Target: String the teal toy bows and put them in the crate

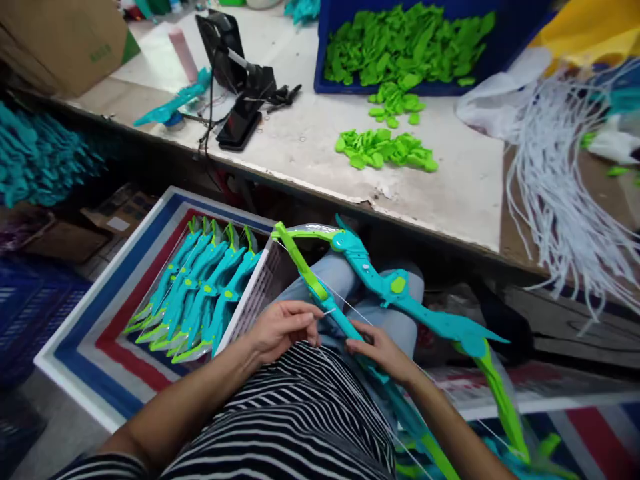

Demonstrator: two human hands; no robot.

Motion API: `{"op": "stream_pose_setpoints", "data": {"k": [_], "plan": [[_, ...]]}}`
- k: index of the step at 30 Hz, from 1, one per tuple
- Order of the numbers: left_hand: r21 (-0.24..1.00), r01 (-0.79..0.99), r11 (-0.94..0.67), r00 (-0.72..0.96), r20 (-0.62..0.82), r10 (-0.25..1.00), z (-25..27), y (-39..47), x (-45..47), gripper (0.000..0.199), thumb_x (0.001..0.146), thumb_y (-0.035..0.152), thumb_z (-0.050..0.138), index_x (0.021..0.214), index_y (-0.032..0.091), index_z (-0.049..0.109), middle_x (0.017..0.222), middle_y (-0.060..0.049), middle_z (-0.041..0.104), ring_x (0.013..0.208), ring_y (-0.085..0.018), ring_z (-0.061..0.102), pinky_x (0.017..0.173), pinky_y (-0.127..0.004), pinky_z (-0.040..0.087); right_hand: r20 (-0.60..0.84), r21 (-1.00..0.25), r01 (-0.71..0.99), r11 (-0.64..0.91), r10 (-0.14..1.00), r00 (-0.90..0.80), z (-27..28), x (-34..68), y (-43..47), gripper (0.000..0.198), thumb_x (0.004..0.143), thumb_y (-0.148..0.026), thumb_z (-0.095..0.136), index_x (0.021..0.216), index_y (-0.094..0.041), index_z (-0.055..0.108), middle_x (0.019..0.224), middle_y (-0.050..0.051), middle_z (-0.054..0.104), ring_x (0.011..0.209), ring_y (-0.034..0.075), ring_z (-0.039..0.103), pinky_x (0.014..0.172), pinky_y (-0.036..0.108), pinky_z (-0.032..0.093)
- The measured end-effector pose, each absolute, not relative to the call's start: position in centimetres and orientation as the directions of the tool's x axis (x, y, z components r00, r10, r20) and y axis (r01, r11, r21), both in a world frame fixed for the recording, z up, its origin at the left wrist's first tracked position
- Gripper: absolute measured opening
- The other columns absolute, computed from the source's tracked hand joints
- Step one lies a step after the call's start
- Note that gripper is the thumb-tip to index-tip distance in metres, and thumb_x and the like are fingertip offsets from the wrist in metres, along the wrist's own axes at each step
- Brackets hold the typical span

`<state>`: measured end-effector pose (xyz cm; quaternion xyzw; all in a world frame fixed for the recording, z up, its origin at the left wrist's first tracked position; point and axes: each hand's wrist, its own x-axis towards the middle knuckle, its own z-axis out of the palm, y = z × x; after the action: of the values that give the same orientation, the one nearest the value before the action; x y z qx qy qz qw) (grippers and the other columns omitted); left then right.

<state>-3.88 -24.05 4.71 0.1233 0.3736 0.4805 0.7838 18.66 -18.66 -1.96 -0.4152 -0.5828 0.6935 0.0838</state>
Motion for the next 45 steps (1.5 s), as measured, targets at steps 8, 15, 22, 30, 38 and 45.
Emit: {"op": "stream_pose_setpoints", "data": {"k": [8, 15, 22, 30, 38, 45], "plan": [[0.594, -0.686, 0.420, 0.126, -0.471, 0.873, 5.0, -21.8, -5.6, 0.038, 0.059, 0.038, 0.085, 0.070, 0.013, 0.060, 0.050, 0.003, 0.054, 0.047, -0.009, 0.052, 0.060, -0.029, 0.051, -0.551, -0.825, 0.332, -0.458, 0.516, -0.656, -1.7, 19.0, -17.7, 0.045, 0.067, -0.059, 0.068, 0.071, -0.015, 0.061, 0.063, 0.000, 0.057, 0.062, 0.013, 0.048, 0.062, 0.026, 0.037], [0.874, -0.472, 0.112, -0.338, -0.297, 0.893, 6.6, -16.6, -9.4, 0.031, 0.057, 0.034, 0.082, 0.068, 0.013, 0.063, 0.046, 0.006, 0.047, 0.040, -0.004, 0.035, 0.039, -0.018, 0.028, -0.612, -0.781, 0.374, -0.500, 0.495, -0.617, -1.1, 18.7, -17.4, 0.048, 0.064, -0.064, 0.068, 0.068, -0.016, 0.059, 0.062, 0.000, 0.053, 0.058, 0.011, 0.044, 0.055, 0.025, 0.035], [0.980, -0.187, 0.063, -0.419, -0.138, 0.897, 6.5, -14.6, -9.9, 0.021, 0.062, 0.032, 0.074, 0.067, 0.012, 0.066, 0.048, 0.005, 0.049, 0.044, -0.005, 0.036, 0.043, -0.020, 0.024, -0.627, -0.774, 0.386, -0.501, 0.523, -0.578, -2.9, 19.2, -17.7, 0.057, 0.062, -0.065, 0.069, 0.089, -0.016, 0.066, 0.065, 0.001, 0.056, 0.061, 0.014, 0.048, 0.056, 0.025, 0.040], [0.997, -0.068, 0.044, -0.376, -0.067, 0.924, 6.3, -14.5, -10.2, 0.022, 0.065, 0.035, 0.070, 0.068, 0.013, 0.066, 0.052, 0.004, 0.051, 0.050, -0.007, 0.040, 0.047, -0.020, 0.029, -0.642, -0.763, 0.390, -0.516, 0.527, -0.558, -3.3, 19.7, -18.1, 0.063, 0.063, -0.064, 0.069, 0.104, -0.015, 0.066, 0.069, 0.002, 0.060, 0.064, 0.015, 0.050, 0.061, 0.027, 0.042], [0.995, -0.093, 0.035, -0.341, -0.065, 0.938, 6.6, -14.2, -10.3, 0.021, 0.068, 0.031, 0.072, 0.070, 0.013, 0.062, 0.051, 0.004, 0.055, 0.045, -0.006, 0.043, 0.044, -0.019, 0.031, -0.617, -0.786, 0.430, -0.444, 0.517, -0.593, -2.5, 19.2, -17.8, 0.067, 0.064, -0.068, 0.067, 0.105, -0.015, 0.068, 0.069, 0.003, 0.061, 0.065, 0.018, 0.053, 0.060, 0.030, 0.046], [0.942, -0.301, 0.148, -0.121, -0.192, 0.974, 7.5, -13.7, -10.7, 0.040, 0.064, 0.032, 0.081, 0.092, 0.012, 0.060, 0.050, 0.004, 0.059, 0.037, -0.005, 0.044, 0.038, -0.018, 0.030, -0.500, -0.854, 0.481, -0.197, 0.565, -0.656, -1.2, 19.1, -18.4, 0.056, 0.076, -0.064, 0.060, 0.107, -0.019, 0.070, 0.081, 0.008, 0.068, 0.092, 0.028, 0.061, 0.086, 0.041, 0.050]]}}
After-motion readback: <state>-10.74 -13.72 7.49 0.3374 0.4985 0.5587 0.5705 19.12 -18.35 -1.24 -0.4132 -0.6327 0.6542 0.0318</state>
